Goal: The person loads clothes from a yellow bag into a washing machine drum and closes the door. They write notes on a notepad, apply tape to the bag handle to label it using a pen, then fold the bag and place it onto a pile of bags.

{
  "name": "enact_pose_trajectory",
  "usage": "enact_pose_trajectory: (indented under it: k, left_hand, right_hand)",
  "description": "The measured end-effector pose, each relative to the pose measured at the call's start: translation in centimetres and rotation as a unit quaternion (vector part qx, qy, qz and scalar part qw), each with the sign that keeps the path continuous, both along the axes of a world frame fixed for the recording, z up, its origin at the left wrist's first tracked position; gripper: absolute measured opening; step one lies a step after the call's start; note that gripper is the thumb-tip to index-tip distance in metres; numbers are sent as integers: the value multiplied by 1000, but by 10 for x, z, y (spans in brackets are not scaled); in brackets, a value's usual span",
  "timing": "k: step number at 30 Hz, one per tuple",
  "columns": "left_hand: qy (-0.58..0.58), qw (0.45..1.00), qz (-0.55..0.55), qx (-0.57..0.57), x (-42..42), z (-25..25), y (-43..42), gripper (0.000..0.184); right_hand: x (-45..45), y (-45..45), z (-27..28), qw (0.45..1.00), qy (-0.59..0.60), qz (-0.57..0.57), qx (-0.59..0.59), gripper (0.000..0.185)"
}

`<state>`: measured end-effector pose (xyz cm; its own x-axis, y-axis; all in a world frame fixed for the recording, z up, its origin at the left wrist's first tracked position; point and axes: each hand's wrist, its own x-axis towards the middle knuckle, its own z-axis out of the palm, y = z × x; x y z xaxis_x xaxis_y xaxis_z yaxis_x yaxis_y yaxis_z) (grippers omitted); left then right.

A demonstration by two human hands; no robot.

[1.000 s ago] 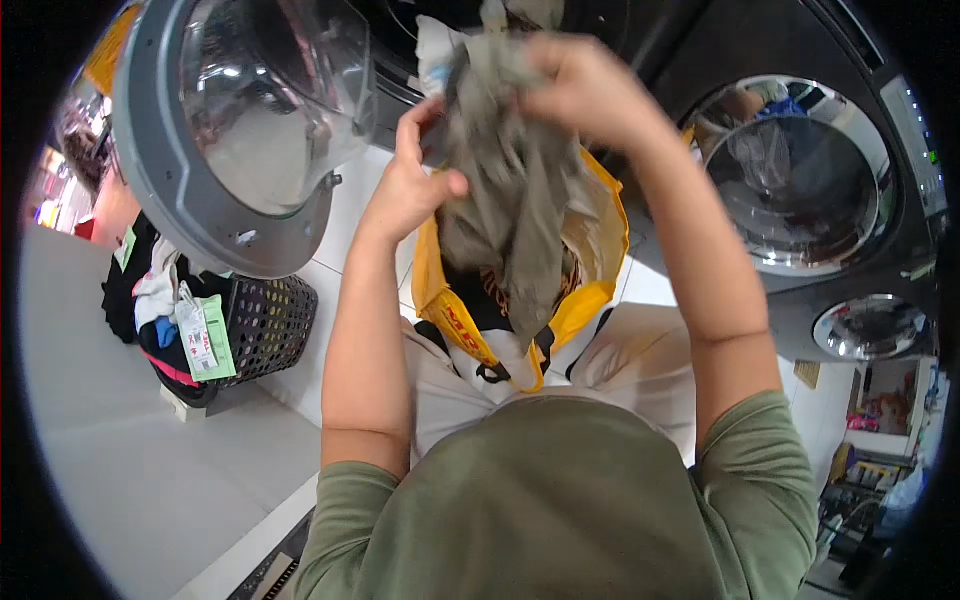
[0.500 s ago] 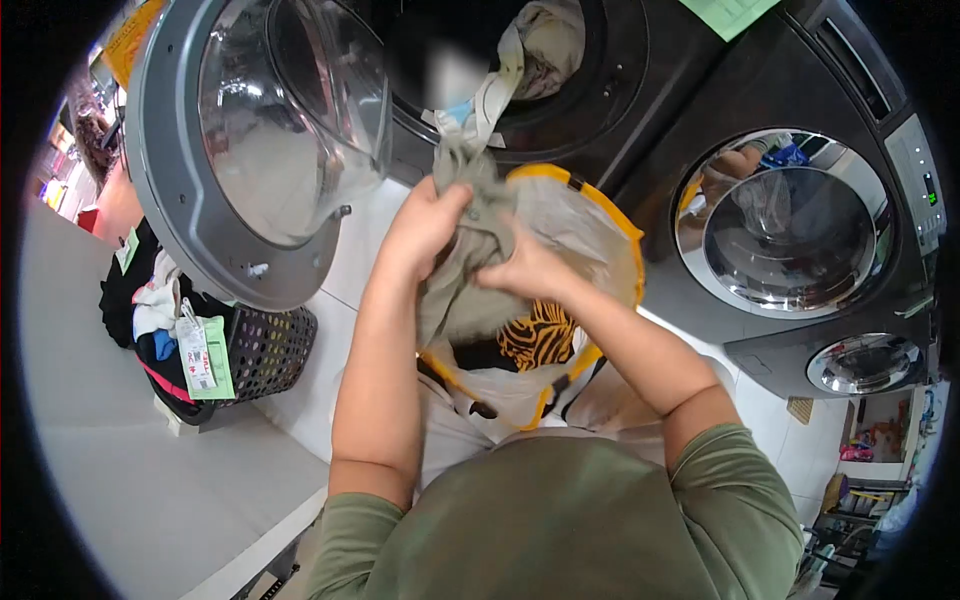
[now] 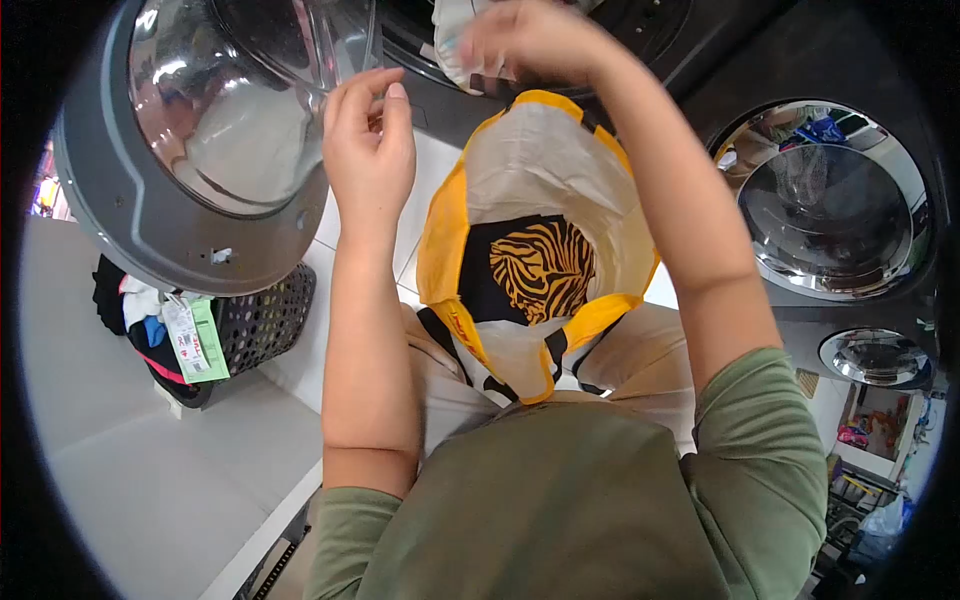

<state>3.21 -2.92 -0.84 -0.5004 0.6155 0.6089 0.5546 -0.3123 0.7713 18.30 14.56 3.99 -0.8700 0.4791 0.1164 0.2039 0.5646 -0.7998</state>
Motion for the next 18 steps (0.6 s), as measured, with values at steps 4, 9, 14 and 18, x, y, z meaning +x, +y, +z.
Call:
enact_pose_trajectory:
  k: [4,9,14,18]
  left_hand:
    - [25,999,-16,-26,3,-1,-3,14]
    - [43,994,-40,-96,10,4,-9,18]
    - [58,986,-90,-125,16,-8,-8,19]
    - [2,964,-173,-203,14,-16,-4,26]
  right_hand:
    - [22,-45,-195,838,-522,110,-116,24]
    - [97,-169,-364,824,-566,-9,5,35]
    - [122,-166,-417,846,-495,-194,-40,34]
    - [96,-81,-315,920,-346,-182,-22,22]
